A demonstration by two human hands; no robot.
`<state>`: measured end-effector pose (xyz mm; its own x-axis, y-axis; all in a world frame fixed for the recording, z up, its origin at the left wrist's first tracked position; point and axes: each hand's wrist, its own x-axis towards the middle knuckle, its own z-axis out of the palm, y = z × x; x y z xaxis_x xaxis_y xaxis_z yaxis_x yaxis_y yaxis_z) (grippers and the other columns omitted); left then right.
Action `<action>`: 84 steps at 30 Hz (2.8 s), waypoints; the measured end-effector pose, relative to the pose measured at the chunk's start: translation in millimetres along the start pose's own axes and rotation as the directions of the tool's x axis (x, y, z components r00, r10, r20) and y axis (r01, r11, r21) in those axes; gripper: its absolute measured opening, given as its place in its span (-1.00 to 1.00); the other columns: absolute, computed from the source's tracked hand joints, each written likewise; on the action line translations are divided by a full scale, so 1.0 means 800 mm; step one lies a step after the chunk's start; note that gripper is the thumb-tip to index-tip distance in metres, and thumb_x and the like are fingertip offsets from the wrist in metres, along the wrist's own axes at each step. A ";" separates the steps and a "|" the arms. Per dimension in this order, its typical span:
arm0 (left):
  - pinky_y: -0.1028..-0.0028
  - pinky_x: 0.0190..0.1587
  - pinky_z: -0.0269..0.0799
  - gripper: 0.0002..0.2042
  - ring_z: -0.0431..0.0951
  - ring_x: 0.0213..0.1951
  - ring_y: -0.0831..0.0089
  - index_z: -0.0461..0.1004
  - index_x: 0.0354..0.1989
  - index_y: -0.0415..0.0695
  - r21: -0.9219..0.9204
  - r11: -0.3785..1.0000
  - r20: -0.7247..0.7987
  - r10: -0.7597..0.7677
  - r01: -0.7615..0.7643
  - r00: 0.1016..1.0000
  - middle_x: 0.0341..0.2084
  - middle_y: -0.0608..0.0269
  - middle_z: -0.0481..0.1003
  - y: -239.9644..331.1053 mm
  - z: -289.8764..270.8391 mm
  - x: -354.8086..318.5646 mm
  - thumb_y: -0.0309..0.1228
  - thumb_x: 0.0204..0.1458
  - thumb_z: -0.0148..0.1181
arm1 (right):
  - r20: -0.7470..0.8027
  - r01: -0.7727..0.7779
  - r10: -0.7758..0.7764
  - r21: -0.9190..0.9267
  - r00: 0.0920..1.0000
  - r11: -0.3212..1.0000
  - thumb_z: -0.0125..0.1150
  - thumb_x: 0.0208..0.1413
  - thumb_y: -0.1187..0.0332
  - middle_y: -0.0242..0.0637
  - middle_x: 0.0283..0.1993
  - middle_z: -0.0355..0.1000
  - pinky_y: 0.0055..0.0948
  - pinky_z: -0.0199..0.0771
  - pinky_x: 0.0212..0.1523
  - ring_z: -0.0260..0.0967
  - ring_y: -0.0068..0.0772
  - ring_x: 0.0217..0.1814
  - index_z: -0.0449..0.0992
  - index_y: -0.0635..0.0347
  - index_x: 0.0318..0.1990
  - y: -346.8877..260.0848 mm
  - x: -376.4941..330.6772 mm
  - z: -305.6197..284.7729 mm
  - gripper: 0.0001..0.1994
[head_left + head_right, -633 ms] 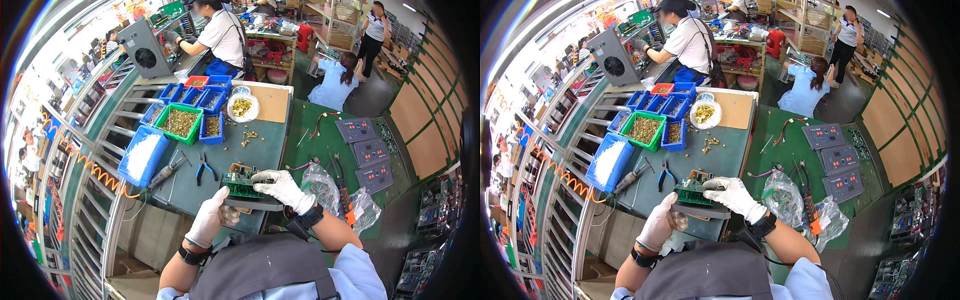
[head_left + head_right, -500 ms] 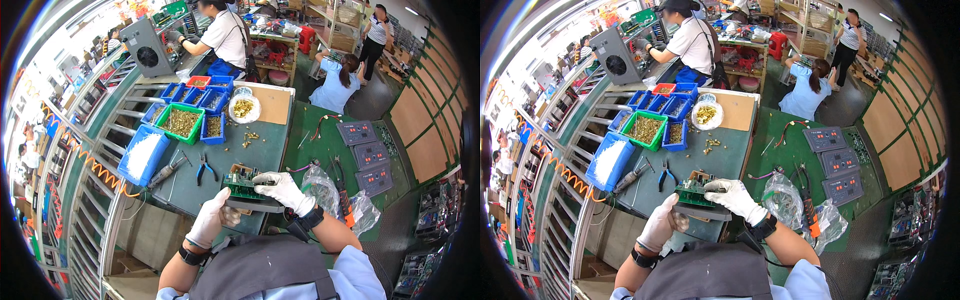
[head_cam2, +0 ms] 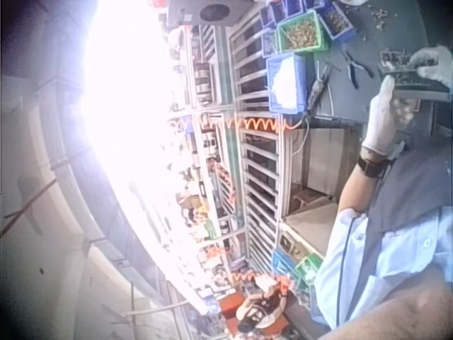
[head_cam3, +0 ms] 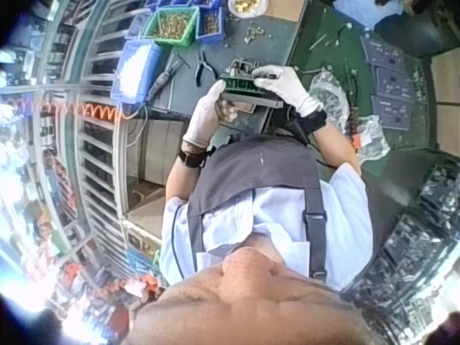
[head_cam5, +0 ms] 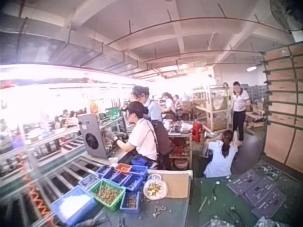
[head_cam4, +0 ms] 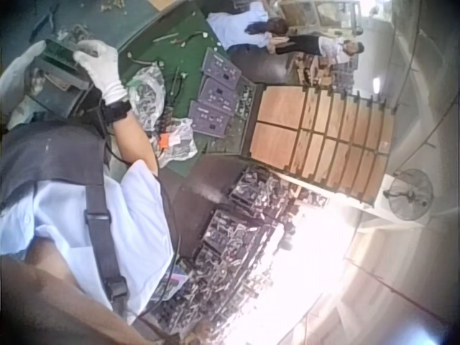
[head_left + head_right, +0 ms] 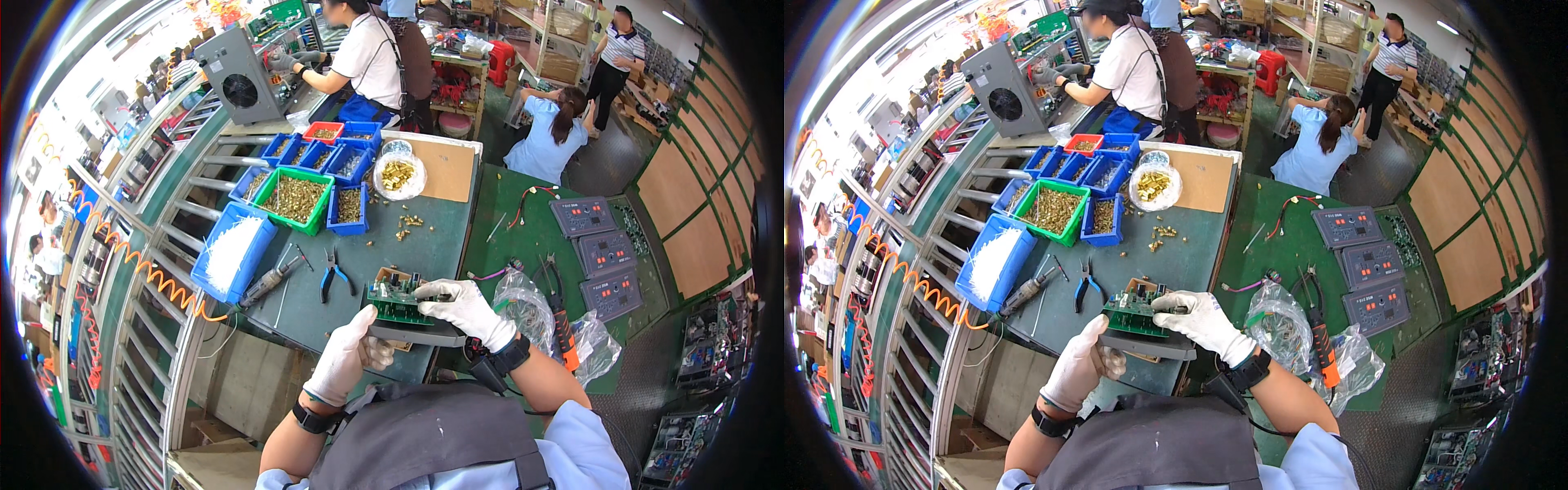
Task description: The recorder assembles electronic circuit boards into plastic housings using an electric screwdriver and organized parts bins.
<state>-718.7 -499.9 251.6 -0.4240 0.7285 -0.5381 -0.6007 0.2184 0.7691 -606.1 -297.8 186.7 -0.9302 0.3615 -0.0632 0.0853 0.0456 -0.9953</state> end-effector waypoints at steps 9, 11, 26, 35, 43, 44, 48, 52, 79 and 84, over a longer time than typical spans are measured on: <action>0.53 -0.50 0.32 -0.53 0.43 -0.59 0.49 0.47 -0.25 -0.18 0.012 1.000 -0.021 0.015 -0.015 1.000 -0.59 0.24 0.46 -0.003 -0.002 0.002 0.07 0.14 -0.01 | -0.025 0.008 -0.009 -0.031 1.000 1.000 0.34 0.01 0.37 -0.37 -0.16 0.53 -0.57 0.43 -0.09 0.41 -0.64 -0.16 0.56 0.25 -0.07 -0.003 -0.003 0.001 -0.69; 0.53 -0.49 0.32 -0.52 0.43 -0.59 0.48 0.47 -0.26 -0.18 0.012 1.000 -0.017 0.020 -0.020 1.000 -0.59 0.23 0.46 -0.003 -0.002 0.002 0.07 0.14 0.00 | -0.020 0.001 -0.001 0.004 1.000 1.000 0.34 0.01 0.38 -0.37 -0.16 0.52 -0.57 0.43 -0.09 0.41 -0.64 -0.15 0.56 0.26 -0.07 -0.003 -0.002 0.001 -0.69; 0.53 -0.49 0.34 -0.54 0.44 -0.59 0.49 0.47 -0.34 -0.18 0.028 0.999 -0.047 0.028 -0.027 0.999 -0.62 0.27 0.46 -0.003 0.001 0.000 0.04 0.17 -0.04 | 0.041 -0.046 0.049 -0.055 0.998 0.997 0.32 0.03 0.39 -0.37 -0.17 0.53 -0.57 0.43 -0.07 0.41 -0.63 -0.15 0.56 0.26 -0.07 -0.014 -0.003 0.000 -0.71; 0.55 -0.49 0.33 -0.58 0.42 -0.56 0.54 0.45 -0.20 -0.12 0.015 1.000 -0.014 0.024 -0.024 1.000 -0.57 0.32 0.45 -0.009 0.000 0.002 0.03 0.18 -0.06 | 0.141 -0.029 0.051 -0.153 0.989 0.988 0.32 0.03 0.36 -0.36 -0.17 0.52 -0.54 0.42 -0.06 0.41 -0.61 -0.14 0.55 0.25 -0.08 -0.022 0.005 -0.014 -0.71; 0.55 -0.48 0.33 -0.59 0.42 -0.56 0.53 0.44 -0.15 -0.13 -0.019 1.000 -0.033 -0.007 0.006 0.999 -0.57 0.31 0.46 -0.005 0.004 0.005 -0.01 0.19 -0.04 | 0.264 -0.014 0.068 -0.202 0.962 0.979 0.29 0.07 0.33 -0.28 -0.06 0.49 -0.47 0.37 0.06 0.39 -0.51 -0.01 0.50 0.25 -0.01 -0.021 0.015 -0.025 -0.66; 0.55 -0.48 0.33 -0.59 0.42 -0.56 0.53 0.44 -0.15 -0.13 -0.016 1.000 -0.032 -0.006 0.006 0.999 -0.57 0.31 0.46 -0.006 0.003 0.007 -0.01 0.19 -0.04 | 0.274 0.059 0.003 -0.217 0.962 0.974 0.27 0.08 0.32 -0.22 0.01 0.45 -0.44 0.33 0.12 0.36 -0.45 0.06 0.45 0.26 0.06 -0.011 0.017 -0.025 -0.61; 0.54 -0.47 0.33 -0.58 0.44 -0.55 0.50 0.47 -0.27 -0.15 -0.035 0.999 -0.022 0.004 -0.005 1.000 -0.58 0.29 0.47 -0.007 -0.003 0.008 0.01 0.17 -0.03 | 0.406 0.302 -0.203 -0.197 0.891 0.933 0.18 0.15 0.20 -0.05 0.19 0.31 -0.35 0.16 0.29 0.24 -0.26 0.27 0.28 0.30 0.22 -0.001 0.030 -0.026 -0.46; 0.53 -0.46 0.35 -0.56 0.45 -0.55 0.50 0.47 -0.31 -0.14 0.012 1.000 -0.034 0.008 -0.007 0.999 -0.58 0.29 0.46 -0.005 -0.002 0.005 0.05 0.14 -0.01 | 0.572 0.163 0.056 -0.324 0.818 0.932 0.10 0.19 0.10 -0.05 0.24 0.26 -0.30 0.08 0.33 0.14 -0.18 0.34 0.27 0.26 0.24 -0.031 0.044 -0.037 -0.44; 0.42 -0.15 0.43 -0.68 0.54 -0.23 0.44 0.43 -0.03 -0.30 0.026 0.998 0.136 -0.055 0.052 0.989 -0.21 0.19 0.54 -0.097 -0.094 -0.050 -0.28 0.19 0.07 | 0.354 0.336 -0.133 -0.610 0.926 0.718 0.08 0.13 -0.07 -0.12 0.07 0.41 -0.14 0.37 0.08 0.35 -0.01 0.07 0.44 0.17 0.03 0.017 -0.029 0.073 -0.49; 0.38 -0.08 0.41 -0.63 0.49 -0.12 0.43 0.38 0.08 -0.24 -0.101 0.989 0.267 -0.081 0.111 0.960 -0.06 0.22 0.49 -0.137 -0.135 -0.025 -0.30 0.16 0.13 | 0.282 0.322 -0.162 -0.738 0.946 0.593 0.06 0.10 -0.11 -0.22 0.12 0.40 -0.14 0.32 0.09 0.33 -0.12 0.10 0.45 0.09 0.06 0.010 -0.041 0.090 -0.47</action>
<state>-717.7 -608.7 140.9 -0.1779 0.8552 -0.4867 -0.7098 0.2311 0.6654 -600.9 -376.6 175.3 -0.9942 0.0716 0.0807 0.0147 0.8310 -0.5561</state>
